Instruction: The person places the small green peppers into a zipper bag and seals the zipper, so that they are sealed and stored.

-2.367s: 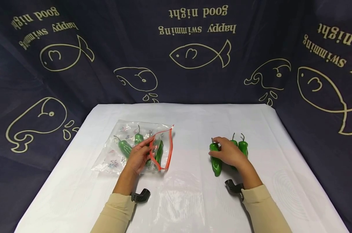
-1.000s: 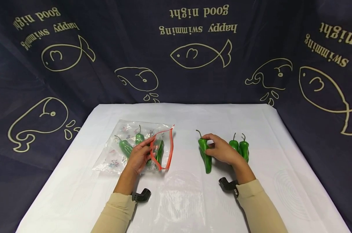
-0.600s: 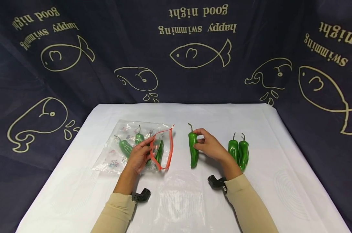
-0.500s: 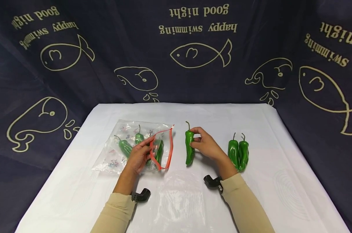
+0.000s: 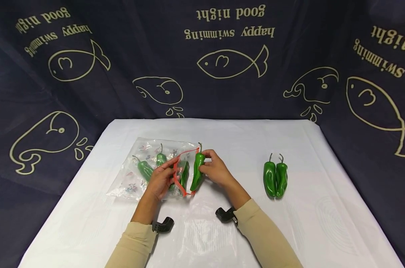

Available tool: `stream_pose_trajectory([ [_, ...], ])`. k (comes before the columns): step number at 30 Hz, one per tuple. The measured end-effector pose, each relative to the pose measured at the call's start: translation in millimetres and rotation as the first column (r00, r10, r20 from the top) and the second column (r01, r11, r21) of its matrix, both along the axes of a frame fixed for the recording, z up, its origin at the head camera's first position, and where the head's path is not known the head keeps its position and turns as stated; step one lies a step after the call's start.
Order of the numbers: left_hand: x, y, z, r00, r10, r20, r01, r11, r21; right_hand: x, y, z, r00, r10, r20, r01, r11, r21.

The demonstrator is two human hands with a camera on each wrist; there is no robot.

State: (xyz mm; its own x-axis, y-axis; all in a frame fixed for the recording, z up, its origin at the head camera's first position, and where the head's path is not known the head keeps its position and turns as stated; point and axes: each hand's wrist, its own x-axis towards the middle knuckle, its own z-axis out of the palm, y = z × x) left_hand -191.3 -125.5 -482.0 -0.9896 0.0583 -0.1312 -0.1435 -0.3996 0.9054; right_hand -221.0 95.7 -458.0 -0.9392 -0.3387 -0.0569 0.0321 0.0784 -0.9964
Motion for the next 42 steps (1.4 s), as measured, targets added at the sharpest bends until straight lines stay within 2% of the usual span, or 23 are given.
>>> stream_pose_trajectory([
  [6,0.1,0.4,-0.4,1.000,-0.001,-0.004,0.001,1.000,-0.003,3.5,-10.9,-9.0,0.999,0.030,0.020,-0.031,0.999,0.014],
  [13,0.7,0.6,0.9,1.000,-0.010,-0.006,0.010,1.000,-0.002,7.5,-14.5,-8.4,0.998,0.056,0.036,-0.058,0.997,0.056],
  [24,1.2,0.8,0.8,1.000,-0.018,-0.017,0.018,1.000,-0.003,11.7,-14.6,-9.0,0.999,0.040,0.038,-0.043,0.994,0.097],
  [31,1.8,0.6,1.4,0.999,-0.032,-0.037,0.031,0.999,-0.017,12.1,-13.8,-5.3,1.000,0.008,-0.003,-0.007,0.977,0.212],
  [42,2.0,1.2,4.1,0.999,-0.044,-0.030,0.042,0.998,-0.056,10.1,-14.0,-7.6,0.995,-0.004,0.101,-0.003,0.997,0.071],
])
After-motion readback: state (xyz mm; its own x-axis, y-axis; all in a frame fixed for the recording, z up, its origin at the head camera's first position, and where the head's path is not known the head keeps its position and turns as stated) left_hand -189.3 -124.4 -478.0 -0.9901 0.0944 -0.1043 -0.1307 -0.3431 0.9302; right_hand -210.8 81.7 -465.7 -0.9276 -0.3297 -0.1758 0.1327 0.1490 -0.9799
